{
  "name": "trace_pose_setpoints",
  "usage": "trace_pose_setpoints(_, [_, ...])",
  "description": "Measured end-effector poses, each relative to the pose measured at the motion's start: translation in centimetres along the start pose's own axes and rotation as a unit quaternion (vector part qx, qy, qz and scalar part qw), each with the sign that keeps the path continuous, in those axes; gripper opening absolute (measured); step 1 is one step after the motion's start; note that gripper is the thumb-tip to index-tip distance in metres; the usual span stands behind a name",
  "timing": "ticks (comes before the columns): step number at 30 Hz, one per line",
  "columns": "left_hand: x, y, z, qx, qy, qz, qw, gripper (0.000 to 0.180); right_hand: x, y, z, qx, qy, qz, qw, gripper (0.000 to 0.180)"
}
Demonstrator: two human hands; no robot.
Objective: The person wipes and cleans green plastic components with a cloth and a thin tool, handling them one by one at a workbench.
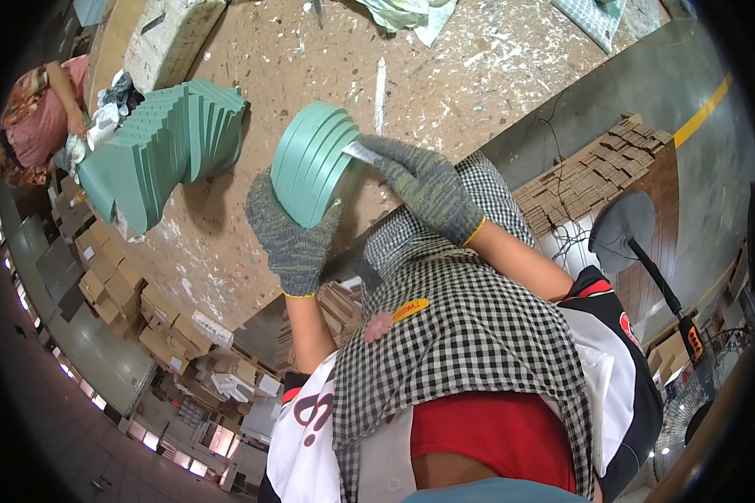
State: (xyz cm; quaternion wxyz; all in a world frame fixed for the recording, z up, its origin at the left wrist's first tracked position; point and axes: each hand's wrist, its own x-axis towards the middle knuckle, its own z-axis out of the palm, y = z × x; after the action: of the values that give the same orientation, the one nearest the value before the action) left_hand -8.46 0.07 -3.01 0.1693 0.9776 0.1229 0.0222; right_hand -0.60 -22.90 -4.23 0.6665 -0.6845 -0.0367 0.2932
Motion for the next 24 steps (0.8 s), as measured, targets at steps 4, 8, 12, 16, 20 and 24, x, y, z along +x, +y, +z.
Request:
trace_pose_setpoints(4, [-0.1,-0.3,0.1,-0.010,-0.004,0.005,1.000,0.109,-0.2,-0.2,0.0,-0.021,-0.013,0.021,0.999,0.036])
trace_pose_setpoints(8, [-0.1,-0.6,0.6,-0.017,0.003,0.006,1.000,0.110,0.0,1.2,0.6,0.043,0.029,-0.004,0.999,0.037])
trace_pose_setpoints(12, [-0.2,-0.3,0.3,-0.033,0.000,-0.005,0.999,0.109,-0.3,0.6,0.7,-0.017,0.039,-0.039,0.998,0.037])
trace_pose_setpoints(16, [0.0,-0.4,0.0,-0.021,-0.004,0.001,1.000,0.108,-0.7,-0.6,1.0,-0.068,-0.002,0.025,0.997,0.039])
trace_pose_setpoints(20, [-0.4,-0.9,0.3,-0.005,0.008,0.014,1.000,0.108,-0.5,-0.2,1.0,0.002,0.033,-0.002,0.999,0.037])
trace_pose_setpoints(24, [-0.5,-0.9,0.0,0.014,0.016,0.028,0.999,0.108,0.1,-0.6,1.1,-0.037,0.019,0.006,0.999,0.037])
